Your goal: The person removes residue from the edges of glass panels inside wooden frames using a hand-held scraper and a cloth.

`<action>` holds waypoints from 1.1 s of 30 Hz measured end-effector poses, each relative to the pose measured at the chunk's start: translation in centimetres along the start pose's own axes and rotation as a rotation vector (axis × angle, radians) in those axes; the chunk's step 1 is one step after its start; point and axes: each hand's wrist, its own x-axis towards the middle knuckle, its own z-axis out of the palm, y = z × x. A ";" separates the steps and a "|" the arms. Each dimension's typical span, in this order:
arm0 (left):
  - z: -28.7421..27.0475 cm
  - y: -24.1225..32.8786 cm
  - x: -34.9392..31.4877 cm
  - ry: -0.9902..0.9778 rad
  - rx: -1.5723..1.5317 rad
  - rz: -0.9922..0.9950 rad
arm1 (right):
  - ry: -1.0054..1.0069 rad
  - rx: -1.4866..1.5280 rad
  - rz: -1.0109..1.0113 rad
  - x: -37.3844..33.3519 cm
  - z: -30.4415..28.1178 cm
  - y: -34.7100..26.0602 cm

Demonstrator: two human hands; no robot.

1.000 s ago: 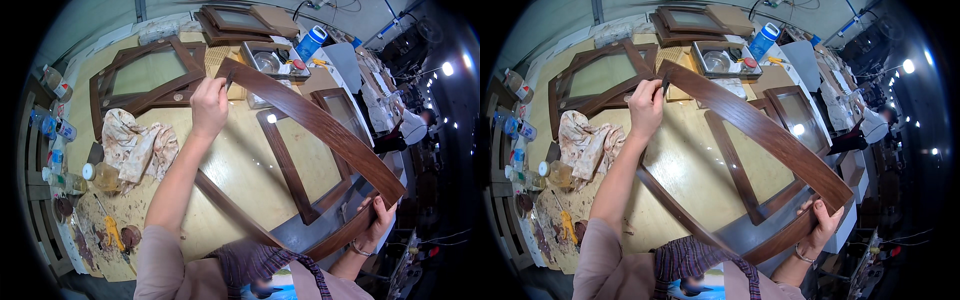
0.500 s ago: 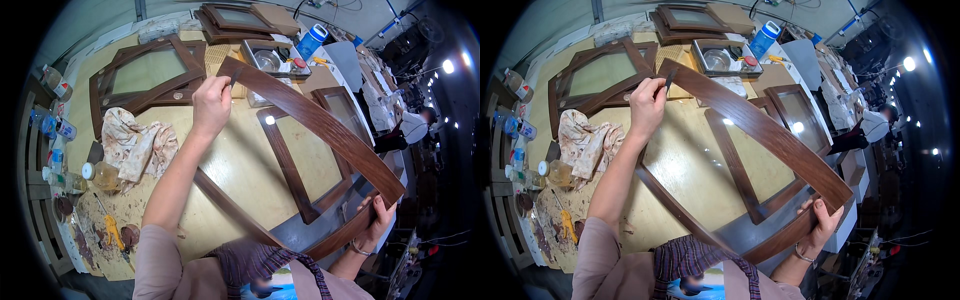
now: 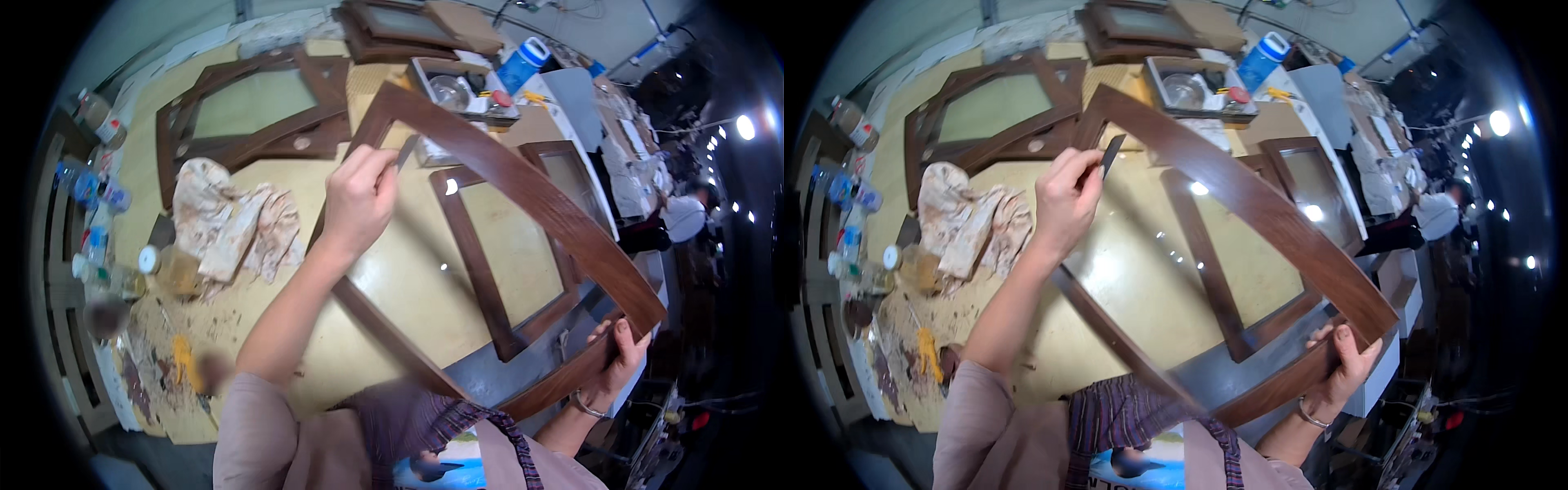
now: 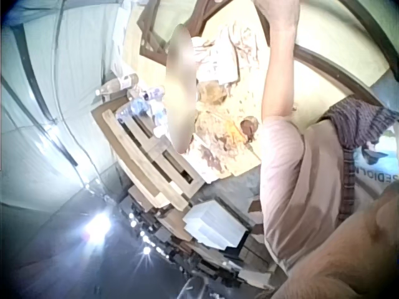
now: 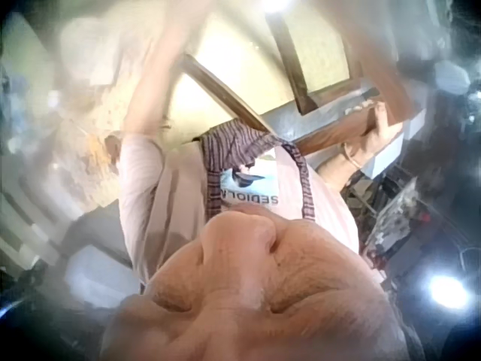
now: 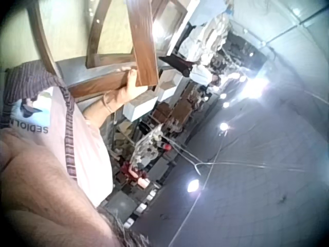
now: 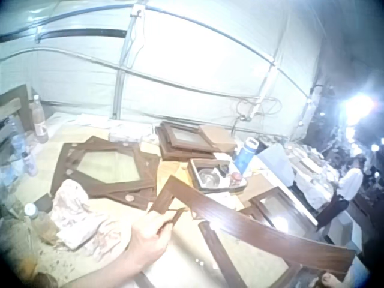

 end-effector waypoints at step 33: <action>-39.1 -2.7 -27.0 0.587 1.071 -0.969 | -0.118 0.048 -0.104 -0.6 -3.5 2.8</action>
